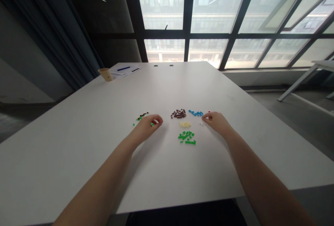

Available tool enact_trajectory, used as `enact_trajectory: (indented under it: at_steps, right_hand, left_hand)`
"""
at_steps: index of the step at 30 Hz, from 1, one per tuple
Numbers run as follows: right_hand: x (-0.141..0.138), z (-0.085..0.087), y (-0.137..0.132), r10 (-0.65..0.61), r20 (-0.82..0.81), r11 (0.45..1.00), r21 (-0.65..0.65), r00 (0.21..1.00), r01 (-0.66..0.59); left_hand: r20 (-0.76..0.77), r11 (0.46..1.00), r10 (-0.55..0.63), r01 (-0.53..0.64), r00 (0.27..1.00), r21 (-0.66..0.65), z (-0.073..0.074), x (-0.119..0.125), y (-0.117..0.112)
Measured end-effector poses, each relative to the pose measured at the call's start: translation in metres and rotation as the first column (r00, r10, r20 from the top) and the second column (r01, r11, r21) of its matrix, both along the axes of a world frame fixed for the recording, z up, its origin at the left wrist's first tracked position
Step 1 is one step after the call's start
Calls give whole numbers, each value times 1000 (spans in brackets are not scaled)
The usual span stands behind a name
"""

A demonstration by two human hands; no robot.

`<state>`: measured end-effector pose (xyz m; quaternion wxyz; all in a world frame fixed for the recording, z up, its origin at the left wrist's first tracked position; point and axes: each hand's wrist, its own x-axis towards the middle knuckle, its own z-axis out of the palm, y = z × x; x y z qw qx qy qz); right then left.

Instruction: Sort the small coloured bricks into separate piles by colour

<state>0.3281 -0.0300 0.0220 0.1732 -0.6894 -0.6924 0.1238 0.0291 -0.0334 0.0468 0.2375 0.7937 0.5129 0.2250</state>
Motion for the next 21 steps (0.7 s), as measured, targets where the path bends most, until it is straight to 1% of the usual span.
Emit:
enact_trajectory:
  at_steps: [3,5,7,9,11,13,18,21]
  right_hand:
    - [-14,1,-4,84,-77,993,87,993,-77]
    - [-23,1,-6,173,-146,977,154,974,-151]
    - [-32,0,-9,269,-202,950,220,942,-224]
    - [-40,-1,-11,355,-232,916,279,905,-288]
    - [-46,-2,-14,427,-239,881,327,872,-342]
    - [-52,0,-18,480,-226,849,362,848,-385]
    - [-60,3,-25,533,-184,799,430,826,-420]
    - [-63,1,-26,567,-162,762,474,807,-440]
  left_hand:
    - [166,989,1,-26,986,146,-6,17,-8]
    - [210,966,-12,-43,978,256,-13,26,-12]
    - [183,922,-51,-24,982,386,-20,31,-15]
    - [112,867,-98,30,989,497,-25,32,-16]
    - [54,829,-123,72,991,555,-26,31,-17]
    - [29,825,-114,78,993,560,-24,31,-18]
    - [-12,876,-68,66,998,478,-21,32,-21]
    - [-13,896,-91,88,996,436,-23,34,-22]
